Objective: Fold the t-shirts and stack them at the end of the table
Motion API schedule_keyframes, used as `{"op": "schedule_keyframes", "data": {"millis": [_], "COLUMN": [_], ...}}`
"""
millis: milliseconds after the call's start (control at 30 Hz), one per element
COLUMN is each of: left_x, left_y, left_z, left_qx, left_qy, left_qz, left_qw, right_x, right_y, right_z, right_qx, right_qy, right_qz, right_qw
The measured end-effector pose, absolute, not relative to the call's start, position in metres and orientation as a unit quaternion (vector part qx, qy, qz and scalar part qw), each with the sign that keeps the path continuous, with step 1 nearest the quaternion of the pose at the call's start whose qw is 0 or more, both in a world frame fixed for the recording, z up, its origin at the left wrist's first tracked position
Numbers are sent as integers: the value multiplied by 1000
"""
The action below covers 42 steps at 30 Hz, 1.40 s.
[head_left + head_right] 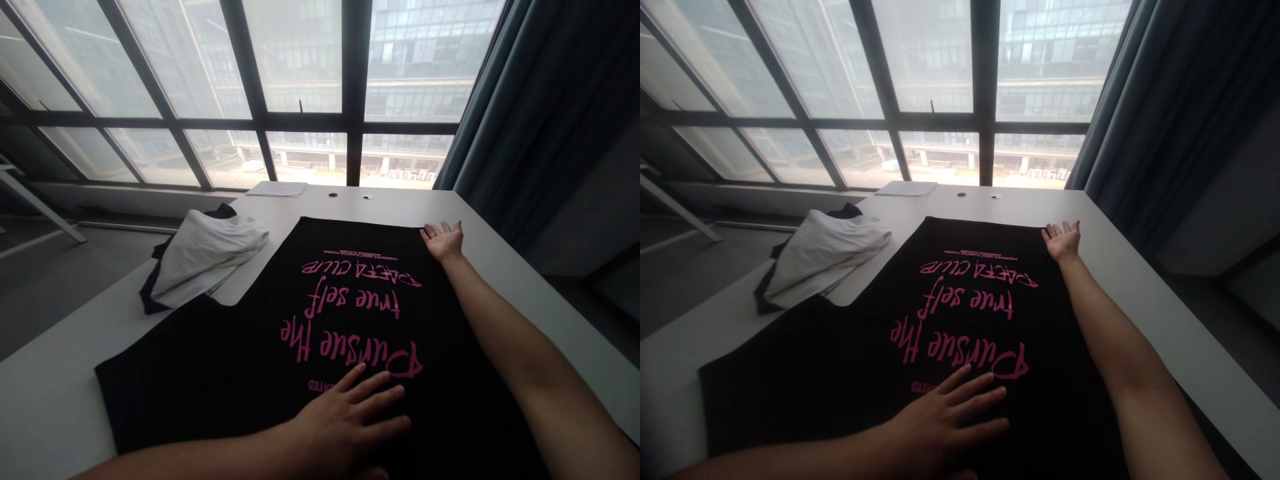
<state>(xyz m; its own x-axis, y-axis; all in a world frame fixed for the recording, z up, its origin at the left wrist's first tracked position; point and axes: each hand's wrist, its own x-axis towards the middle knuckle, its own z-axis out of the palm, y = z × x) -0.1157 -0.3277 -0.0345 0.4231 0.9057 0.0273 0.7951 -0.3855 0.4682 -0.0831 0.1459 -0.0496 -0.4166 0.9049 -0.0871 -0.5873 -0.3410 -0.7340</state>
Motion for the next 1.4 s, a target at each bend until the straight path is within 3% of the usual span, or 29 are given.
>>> {"op": "schedule_keyframes", "data": {"millis": [133, 333, 433, 667, 800, 933, 1067, 1133, 1400], "left_x": [-116, -116, -117, -146, -187, -247, -299, -313, -324], "left_y": [-329, -329, -327, -326, -352, -395, -436, -447, -454], "left_z": [-37, -40, -39, 2, 30, 19, -28, -51, -75], "left_qx": [817, 818, 813, 780, 749, 642, 531, 511, 503], "left_qy": [518, 509, 503, 446, 530, 714, 834, 854, 863], "left_qz": [150, 156, 166, 233, 245, 237, 147, 95, 52], "left_qw": [203, 216, 241, 371, 312, 151, 40, 31, -9], "right_x": [-82, -51, -28, 6, 14, 18, 13, 9, 10], "right_y": [85, -34, -86, -147, -157, -163, -173, -181, -199], "right_z": [-30, -15, -14, -28, -33, -36, -44, -52, -78], "right_qx": [-208, -147, -122, -127, -167, -208, -81, -49, -24], "right_qy": [-362, -432, -439, -400, -480, -701, -919, -951, -982], "right_qz": [817, 883, 890, 908, 858, 673, 354, 259, 181], "right_qw": [397, 108, 14, 17, 70, 109, 155, 165, 51]}}
